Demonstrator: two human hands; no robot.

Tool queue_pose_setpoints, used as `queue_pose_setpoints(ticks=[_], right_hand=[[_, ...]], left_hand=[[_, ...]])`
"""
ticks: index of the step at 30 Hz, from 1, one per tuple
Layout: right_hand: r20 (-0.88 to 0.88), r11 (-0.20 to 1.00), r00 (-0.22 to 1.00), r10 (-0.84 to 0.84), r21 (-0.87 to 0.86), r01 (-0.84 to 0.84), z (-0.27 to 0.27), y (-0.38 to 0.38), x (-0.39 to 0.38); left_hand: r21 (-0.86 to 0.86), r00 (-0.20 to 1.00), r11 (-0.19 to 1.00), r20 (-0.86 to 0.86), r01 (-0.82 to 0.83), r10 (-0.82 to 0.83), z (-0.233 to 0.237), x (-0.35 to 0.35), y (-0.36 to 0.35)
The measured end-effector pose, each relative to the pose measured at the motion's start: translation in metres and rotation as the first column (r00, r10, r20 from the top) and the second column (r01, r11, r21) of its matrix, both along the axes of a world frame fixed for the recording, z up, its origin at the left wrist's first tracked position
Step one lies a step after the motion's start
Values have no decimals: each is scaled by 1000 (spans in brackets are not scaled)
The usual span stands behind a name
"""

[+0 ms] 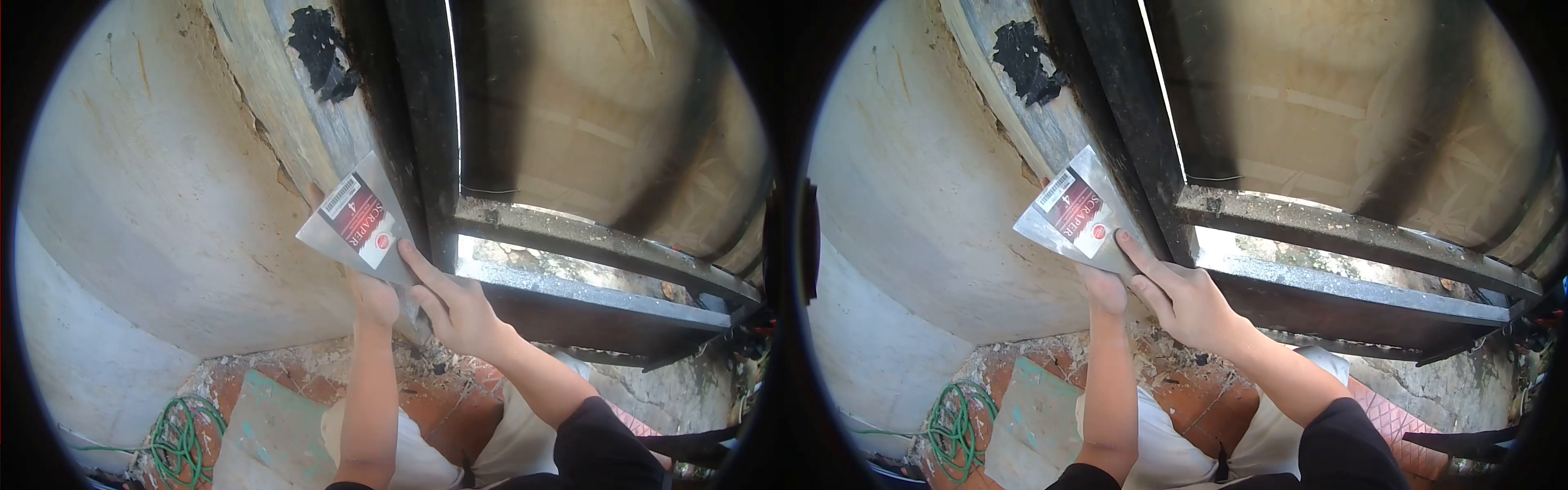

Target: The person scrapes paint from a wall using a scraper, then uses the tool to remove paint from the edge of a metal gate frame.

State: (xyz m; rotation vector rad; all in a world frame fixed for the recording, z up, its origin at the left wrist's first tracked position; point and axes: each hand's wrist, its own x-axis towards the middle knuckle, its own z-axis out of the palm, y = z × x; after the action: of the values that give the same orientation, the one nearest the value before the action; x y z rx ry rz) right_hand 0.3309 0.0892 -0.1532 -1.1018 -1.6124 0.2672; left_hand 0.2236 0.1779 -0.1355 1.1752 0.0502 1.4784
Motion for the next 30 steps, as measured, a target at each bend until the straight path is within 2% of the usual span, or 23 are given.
queue_pose_setpoints(ticks=[1, 2, 3, 4, 5, 6, 8, 12, 13, 16, 17, 20, 21, 22, 24, 25, 26, 28, 29, 30], right_hand=[[2, 1000, 1000, -6, -18, 6, 6, -1, 2], [2, 1000, 1000, -5, -19, 5, 13, 0, 3], [-5, 1000, 1000, -15, -7, 15, 28, 3, 1], [-12, 1000, 1000, -22, 0, 22, 39, 2, 1], [-106, 994, 994, 15, -102, -26, 45, -1, 0], [-111, 995, 994, 20, -100, -31, 35, -1, 2], [-39, 999, 999, 17, -47, -18, -3, 1, 7], [-50, 997, 998, 38, -69, -42, 26, 1, 9], [-43, 999, 999, 17, -29, -18, 34, 5, 9], [-12, 999, 1000, 16, -41, -16, 23, 5, 11], [-7, 997, 999, 37, -63, -38, 6, 3, 12], [-34, 997, 998, 52, -53, -54, 7, 2, 11], [-21, 993, 1000, 7, 119, -4, 13, 12, 10], [-15, 992, 1000, 4, -128, -5, 40, 2, 13], [-75, 994, 997, 0, -104, -7, 46, 7, 12], [-76, 995, 997, 2, -97, -9, 33, 7, 11], [-38, 999, 999, 9, -47, -11, 9, 5, 10], [10, 1000, 1000, 7, 6, -7, 4, 9, 7], [0, 999, 1000, 28, 18, -28, 5, 12, 9], [-17, 999, 999, 47, 24, -47, 12, 11, 11]], left_hand=[[-33, 995, 995, 45, 94, -92, 0, 5, -2], [-34, 995, 995, 46, 93, -91, -7, 11, 1], [34, 990, 990, 4, -140, 140, -18, 19, 7], [107, 929, 925, -22, -364, 369, -22, 22, 9], [128, 939, 934, -45, -332, 340, -22, 19, 9], [131, 937, 933, -49, -336, 345, -22, 18, 8], [1, 976, 977, 19, -215, 215, -20, 17, 6], [-29, 970, 970, 22, -243, 243, -26, 20, 7], [38, 955, 955, -41, -293, 294, -23, 20, 7], [-51, 975, 974, 3, -223, 223, -25, 18, 5], [-69, 970, 968, 11, -242, 244, -24, 20, 4], [-64, 976, 979, 88, -192, 197, -9, 25, 0], [-141, 982, 974, 46, -177, 185, -21, 21, 0], [-156, 982, 972, 39, -177, 185, -23, 19, 0], [25, 975, 976, -39, -218, 219, -16, 17, 5], [-43, 982, 982, 28, -186, 187, -16, 19, 1], [-33, 982, 982, 28, -186, 187, -14, 19, 2], [-9, 971, 971, 15, -240, 240, -13, 20, 4], [-70, 986, 984, 31, -163, 165, -21, 20, 4], [-81, 987, 985, 40, -153, 157, -21, 25, 1]])
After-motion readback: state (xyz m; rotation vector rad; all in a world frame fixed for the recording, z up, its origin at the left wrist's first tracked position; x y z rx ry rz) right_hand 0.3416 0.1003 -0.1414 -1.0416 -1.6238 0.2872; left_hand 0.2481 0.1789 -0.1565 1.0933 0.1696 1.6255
